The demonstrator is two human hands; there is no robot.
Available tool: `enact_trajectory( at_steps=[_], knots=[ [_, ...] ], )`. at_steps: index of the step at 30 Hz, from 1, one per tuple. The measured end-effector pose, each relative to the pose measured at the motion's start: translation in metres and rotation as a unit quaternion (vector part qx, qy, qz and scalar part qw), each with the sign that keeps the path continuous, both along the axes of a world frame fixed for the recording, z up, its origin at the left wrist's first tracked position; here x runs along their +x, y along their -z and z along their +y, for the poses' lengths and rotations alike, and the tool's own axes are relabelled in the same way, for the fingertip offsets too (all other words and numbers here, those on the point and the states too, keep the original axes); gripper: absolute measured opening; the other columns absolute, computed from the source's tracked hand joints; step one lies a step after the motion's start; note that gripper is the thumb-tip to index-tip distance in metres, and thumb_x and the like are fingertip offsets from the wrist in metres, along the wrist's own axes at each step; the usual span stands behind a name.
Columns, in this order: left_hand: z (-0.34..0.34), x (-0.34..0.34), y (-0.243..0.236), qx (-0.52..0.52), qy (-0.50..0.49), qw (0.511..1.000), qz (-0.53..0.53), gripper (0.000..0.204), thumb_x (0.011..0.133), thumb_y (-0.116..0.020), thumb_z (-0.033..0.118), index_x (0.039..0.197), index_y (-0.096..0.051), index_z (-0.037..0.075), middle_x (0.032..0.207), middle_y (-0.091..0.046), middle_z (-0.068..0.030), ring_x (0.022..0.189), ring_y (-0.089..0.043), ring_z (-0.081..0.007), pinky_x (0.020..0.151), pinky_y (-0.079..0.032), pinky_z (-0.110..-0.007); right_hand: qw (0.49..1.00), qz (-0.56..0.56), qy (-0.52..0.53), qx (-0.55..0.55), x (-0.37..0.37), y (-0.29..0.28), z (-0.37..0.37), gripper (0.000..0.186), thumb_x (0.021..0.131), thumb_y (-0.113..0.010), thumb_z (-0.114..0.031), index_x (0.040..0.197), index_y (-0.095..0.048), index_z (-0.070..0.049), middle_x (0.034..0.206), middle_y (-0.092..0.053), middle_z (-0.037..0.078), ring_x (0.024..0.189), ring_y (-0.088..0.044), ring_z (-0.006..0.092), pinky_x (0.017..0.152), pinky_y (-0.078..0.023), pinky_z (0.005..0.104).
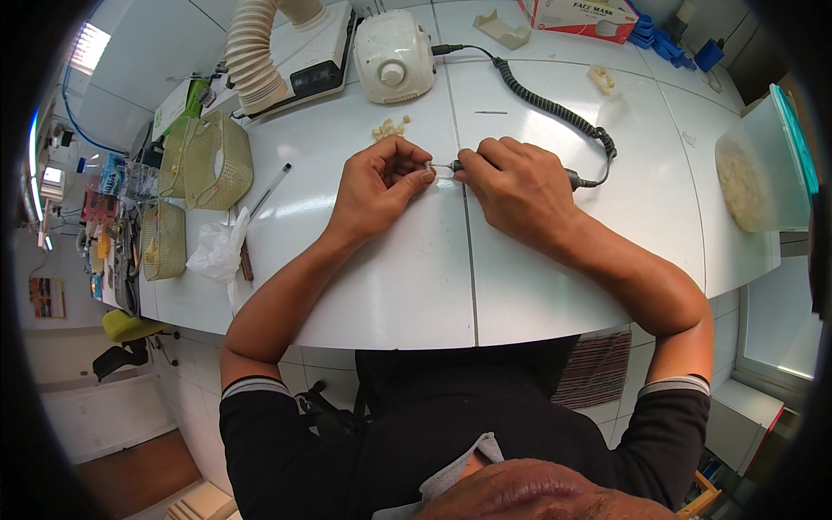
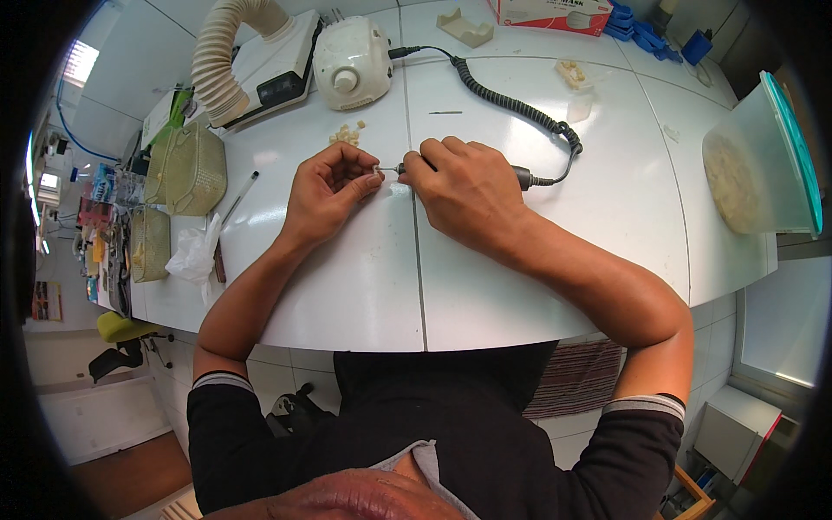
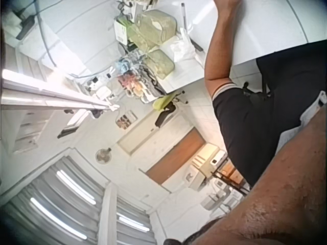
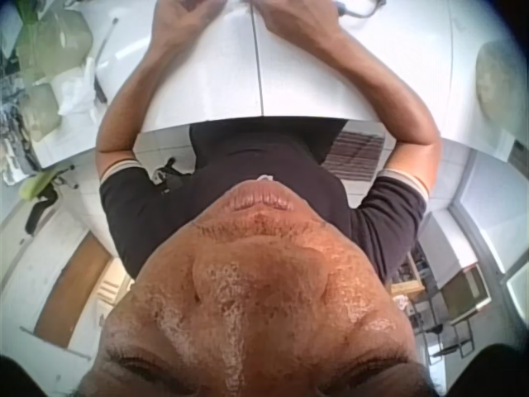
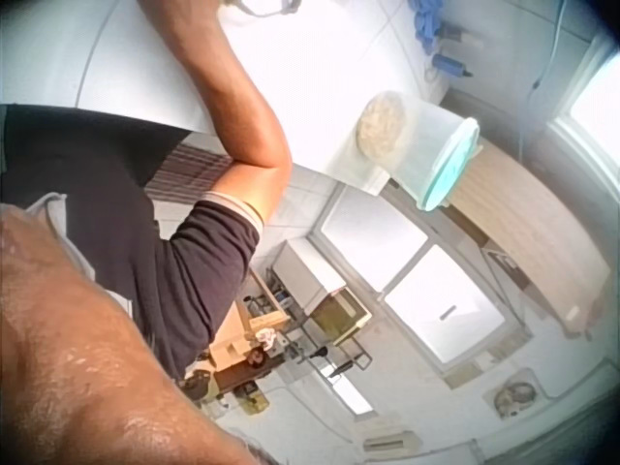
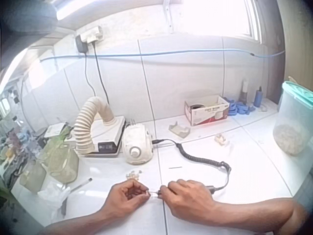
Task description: The person polishes several small dental crowns one at a time using a rotary hand tool on a workbench.
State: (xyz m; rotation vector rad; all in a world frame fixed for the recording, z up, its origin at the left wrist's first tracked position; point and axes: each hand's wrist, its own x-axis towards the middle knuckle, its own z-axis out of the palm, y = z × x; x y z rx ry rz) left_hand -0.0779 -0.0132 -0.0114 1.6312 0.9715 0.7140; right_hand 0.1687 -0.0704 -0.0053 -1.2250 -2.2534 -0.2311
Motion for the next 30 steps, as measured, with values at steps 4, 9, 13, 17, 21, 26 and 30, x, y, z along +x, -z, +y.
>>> enact_trajectory(
  at_steps=[4,9,13,17,21,26,30],
  knots=[
    [-0.0015,0.0018,-0.0024,0.002,-0.009,1.0,0.014,0.019,0.104,-0.079,0.003,0.119,-0.069,-0.002,0.111,-0.078,-0.0072,0.105,-0.075,-0.0113,0.098,-0.062,-0.026,1.0,0.002,0.005,-0.027,-0.0009,-0.0003,-0.0025,0.018,0.101,-0.076,-0.02,0.101,-0.076,-0.002,0.09,-0.073,0.008,0.084,-0.073,0.0231,0.071,-0.058,0.0379],
    [-0.0009,0.001,-0.0019,0.007,-0.009,1.0,0.013,0.017,0.104,-0.079,0.003,0.117,-0.07,-0.002,0.109,-0.079,-0.0071,0.103,-0.074,-0.0103,0.098,-0.061,-0.026,1.0,0.002,-0.001,0.023,-0.0003,0.002,0.0013,0.019,0.101,-0.076,-0.021,0.104,-0.077,-0.002,0.091,-0.073,0.007,0.085,-0.072,0.0223,0.072,-0.057,0.0374],
    [-0.0028,0.0023,-0.0039,0.017,-0.009,0.999,0.027,0.017,0.103,-0.079,0.003,0.117,-0.07,-0.002,0.11,-0.078,-0.0071,0.103,-0.073,-0.0095,0.097,-0.06,-0.026,0.999,-0.011,0.0,0.034,-0.0004,-0.0009,-0.0005,0.018,0.1,-0.077,-0.02,0.104,-0.078,-0.003,0.092,-0.073,0.006,0.084,-0.071,0.0214,0.073,-0.056,0.0375],
    [-0.0023,0.0023,-0.0037,0.023,-0.004,0.999,0.029,0.016,0.103,-0.079,0.003,0.116,-0.07,-0.003,0.109,-0.078,-0.0072,0.103,-0.073,-0.01,0.098,-0.06,-0.026,1.0,-0.008,0.003,0.03,-0.0006,-0.0009,-0.0005,0.016,0.098,-0.077,-0.019,0.101,-0.078,-0.003,0.092,-0.074,0.006,0.084,-0.071,0.0215,0.073,-0.056,0.0377],
    [-0.0012,0.0013,0.002,0.025,-0.004,1.0,0.016,0.015,0.103,-0.078,0.002,0.116,-0.07,-0.002,0.109,-0.077,-0.007,0.103,-0.073,-0.01,0.098,-0.06,-0.027,1.0,-0.003,0.0,0.01,0.0005,-0.0012,-0.0001,0.014,0.097,-0.077,-0.017,0.098,-0.078,-0.004,0.091,-0.074,0.005,0.084,-0.072,0.0217,0.072,-0.056,0.0374],
    [-0.003,0.0019,-0.003,0.023,-0.003,0.999,0.024,0.014,0.104,-0.077,0.001,0.116,-0.069,-0.002,0.109,-0.077,-0.0064,0.103,-0.072,-0.0096,0.097,-0.059,-0.026,1.0,0.011,-0.004,0.008,-0.0006,0.0016,0.0006,0.013,0.097,-0.077,-0.017,0.097,-0.077,-0.004,0.09,-0.074,0.005,0.084,-0.072,0.0216,0.072,-0.056,0.0369],
    [-0.0024,0.0017,-0.0032,0.031,-0.003,0.999,0.035,0.015,0.104,-0.077,0.001,0.116,-0.07,-0.002,0.107,-0.077,-0.0058,0.102,-0.072,-0.0094,0.096,-0.058,-0.025,1.0,0.002,-0.001,0.014,-0.0003,0.0008,0.0002,0.013,0.097,-0.077,-0.016,0.098,-0.077,-0.004,0.09,-0.074,0.006,0.083,-0.072,0.0216,0.072,-0.056,0.0368]
  ],
)
